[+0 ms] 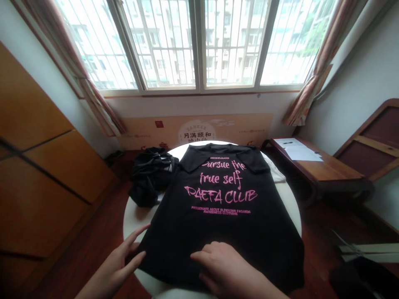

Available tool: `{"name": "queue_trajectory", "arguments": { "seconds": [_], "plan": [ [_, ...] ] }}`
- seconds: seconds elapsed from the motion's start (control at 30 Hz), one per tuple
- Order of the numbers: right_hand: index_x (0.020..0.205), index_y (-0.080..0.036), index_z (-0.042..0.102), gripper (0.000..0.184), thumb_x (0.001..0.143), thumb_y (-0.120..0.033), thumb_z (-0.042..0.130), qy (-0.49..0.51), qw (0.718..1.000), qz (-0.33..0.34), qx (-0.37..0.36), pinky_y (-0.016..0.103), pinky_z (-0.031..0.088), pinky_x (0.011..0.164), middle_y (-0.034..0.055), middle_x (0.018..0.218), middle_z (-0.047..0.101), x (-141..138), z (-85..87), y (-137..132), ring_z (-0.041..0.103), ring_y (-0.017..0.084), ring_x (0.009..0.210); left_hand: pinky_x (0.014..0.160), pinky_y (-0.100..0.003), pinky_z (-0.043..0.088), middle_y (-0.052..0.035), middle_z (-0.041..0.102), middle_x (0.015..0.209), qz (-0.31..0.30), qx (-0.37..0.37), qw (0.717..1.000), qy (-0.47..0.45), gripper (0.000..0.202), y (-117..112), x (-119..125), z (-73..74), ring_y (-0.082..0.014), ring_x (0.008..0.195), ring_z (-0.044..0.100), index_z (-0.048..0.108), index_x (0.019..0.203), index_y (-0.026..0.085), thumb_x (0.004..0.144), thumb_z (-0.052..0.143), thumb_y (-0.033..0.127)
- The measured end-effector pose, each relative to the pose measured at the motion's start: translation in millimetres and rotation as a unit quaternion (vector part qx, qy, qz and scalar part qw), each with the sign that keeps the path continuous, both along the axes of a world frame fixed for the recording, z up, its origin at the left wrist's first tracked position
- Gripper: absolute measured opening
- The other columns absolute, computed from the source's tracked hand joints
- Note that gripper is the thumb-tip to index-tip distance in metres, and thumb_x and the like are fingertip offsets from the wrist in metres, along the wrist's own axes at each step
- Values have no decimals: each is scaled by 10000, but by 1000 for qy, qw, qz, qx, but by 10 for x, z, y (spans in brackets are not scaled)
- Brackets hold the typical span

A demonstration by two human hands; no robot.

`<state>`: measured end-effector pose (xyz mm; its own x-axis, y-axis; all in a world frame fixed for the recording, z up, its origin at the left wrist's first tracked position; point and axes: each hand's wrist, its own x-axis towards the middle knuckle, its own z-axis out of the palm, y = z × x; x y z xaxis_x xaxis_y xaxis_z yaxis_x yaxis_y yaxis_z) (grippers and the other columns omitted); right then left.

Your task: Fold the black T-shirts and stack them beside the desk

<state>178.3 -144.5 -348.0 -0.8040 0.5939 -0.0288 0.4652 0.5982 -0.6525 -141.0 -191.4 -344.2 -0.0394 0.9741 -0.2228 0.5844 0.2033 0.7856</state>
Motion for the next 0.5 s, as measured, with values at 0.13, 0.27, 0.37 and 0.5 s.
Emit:
{"name": "queue_trajectory", "arguments": {
  "seconds": [0.13, 0.27, 0.37, 0.5],
  "plan": [
    [1523, -301, 447, 671, 886, -286, 656, 74, 997, 22, -11, 352, 543, 898, 87, 1228, 693, -290, -4, 38, 675, 251, 1050, 737, -379, 555, -42, 692, 806, -4, 46, 996, -78, 744, 42, 195, 53, -284, 795, 673, 467, 1494, 325, 832, 580, 643],
    [1559, -315, 375, 795, 846, -378, 719, 175, 984, 7, -42, 344, 560, 858, 92, 1263, 672, -587, -89, 117, 686, 231, 999, 735, -378, 570, -50, 686, 811, 4, 87, 990, -112, 716, 129, 387, 81, -276, 777, 676, 501, 1438, 318, 829, 573, 689],
    [1520, -296, 433, 752, 840, -413, 731, 242, 966, -5, -86, 336, 558, 868, 78, 1248, 685, -721, -98, 179, 683, 215, 982, 748, -378, 580, -52, 691, 835, -7, 105, 989, -103, 669, 200, 463, 115, -267, 772, 679, 497, 1433, 334, 857, 552, 669],
    [1463, -292, 465, 790, 755, -353, 809, 311, 942, -13, -125, 302, 562, 812, 36, 1162, 708, -814, -21, 244, 684, 186, 890, 858, -389, 576, -78, 714, 1010, -52, 116, 987, -95, 621, 290, 508, 97, -282, 928, 689, 499, 1450, 323, 896, 519, 601]
  ]
}}
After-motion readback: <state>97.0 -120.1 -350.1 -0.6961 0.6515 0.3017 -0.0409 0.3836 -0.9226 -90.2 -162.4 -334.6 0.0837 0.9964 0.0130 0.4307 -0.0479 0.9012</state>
